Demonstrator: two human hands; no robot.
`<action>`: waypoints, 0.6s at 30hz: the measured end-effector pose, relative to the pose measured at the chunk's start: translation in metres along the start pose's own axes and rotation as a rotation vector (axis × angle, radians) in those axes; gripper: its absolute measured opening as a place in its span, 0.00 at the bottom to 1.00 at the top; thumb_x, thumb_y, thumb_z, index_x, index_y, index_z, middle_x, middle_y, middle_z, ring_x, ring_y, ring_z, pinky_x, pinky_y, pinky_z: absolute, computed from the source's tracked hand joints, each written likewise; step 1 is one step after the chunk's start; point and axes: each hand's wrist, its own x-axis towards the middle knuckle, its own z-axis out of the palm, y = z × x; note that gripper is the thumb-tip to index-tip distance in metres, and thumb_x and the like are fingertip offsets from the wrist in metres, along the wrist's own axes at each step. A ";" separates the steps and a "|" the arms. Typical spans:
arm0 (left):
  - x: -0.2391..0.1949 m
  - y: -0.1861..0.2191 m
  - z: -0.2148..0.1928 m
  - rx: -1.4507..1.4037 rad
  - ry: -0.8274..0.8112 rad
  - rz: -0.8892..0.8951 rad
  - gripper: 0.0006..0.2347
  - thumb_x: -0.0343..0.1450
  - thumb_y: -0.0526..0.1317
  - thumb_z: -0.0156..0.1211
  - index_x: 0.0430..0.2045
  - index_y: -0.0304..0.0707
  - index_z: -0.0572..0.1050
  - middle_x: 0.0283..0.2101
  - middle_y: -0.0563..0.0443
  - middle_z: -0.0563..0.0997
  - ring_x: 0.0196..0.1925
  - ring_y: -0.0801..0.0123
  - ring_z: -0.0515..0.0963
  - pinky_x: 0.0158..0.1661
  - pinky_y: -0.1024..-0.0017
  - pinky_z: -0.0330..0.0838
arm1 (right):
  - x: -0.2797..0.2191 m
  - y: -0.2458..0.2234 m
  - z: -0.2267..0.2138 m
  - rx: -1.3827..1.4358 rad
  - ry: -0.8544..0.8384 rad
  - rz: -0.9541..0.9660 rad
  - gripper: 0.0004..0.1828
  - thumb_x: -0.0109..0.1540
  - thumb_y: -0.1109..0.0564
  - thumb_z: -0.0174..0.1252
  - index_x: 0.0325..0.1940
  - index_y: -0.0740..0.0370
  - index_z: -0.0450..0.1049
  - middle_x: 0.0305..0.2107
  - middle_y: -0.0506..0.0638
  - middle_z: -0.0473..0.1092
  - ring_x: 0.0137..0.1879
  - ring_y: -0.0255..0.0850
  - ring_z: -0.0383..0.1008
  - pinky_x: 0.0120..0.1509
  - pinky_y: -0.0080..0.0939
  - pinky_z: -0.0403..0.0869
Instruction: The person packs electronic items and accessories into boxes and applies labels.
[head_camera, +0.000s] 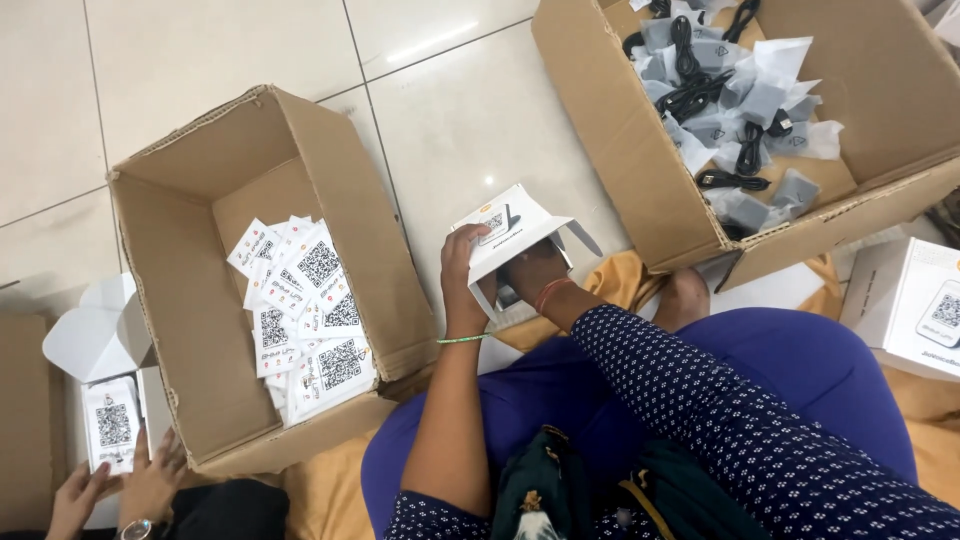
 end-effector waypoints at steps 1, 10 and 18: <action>0.000 -0.001 0.000 0.001 -0.003 -0.001 0.17 0.66 0.26 0.57 0.49 0.37 0.72 0.53 0.39 0.77 0.57 0.46 0.76 0.58 0.61 0.71 | 0.000 -0.002 -0.004 -0.018 0.047 -0.014 0.15 0.59 0.53 0.57 0.46 0.60 0.81 0.46 0.58 0.77 0.53 0.54 0.77 0.58 0.54 0.74; -0.001 -0.005 0.000 -0.023 0.019 0.037 0.17 0.66 0.24 0.57 0.50 0.37 0.72 0.53 0.39 0.77 0.58 0.46 0.76 0.59 0.60 0.70 | 0.001 -0.012 -0.031 0.028 -0.024 -0.064 0.12 0.59 0.57 0.56 0.44 0.61 0.81 0.42 0.60 0.77 0.48 0.54 0.79 0.51 0.53 0.77; -0.008 -0.015 0.002 -0.042 0.037 0.045 0.19 0.65 0.25 0.57 0.51 0.38 0.72 0.53 0.40 0.77 0.59 0.46 0.77 0.60 0.61 0.71 | -0.017 -0.027 -0.096 -0.022 0.083 -0.223 0.12 0.58 0.57 0.53 0.41 0.56 0.80 0.41 0.57 0.77 0.49 0.54 0.79 0.52 0.54 0.76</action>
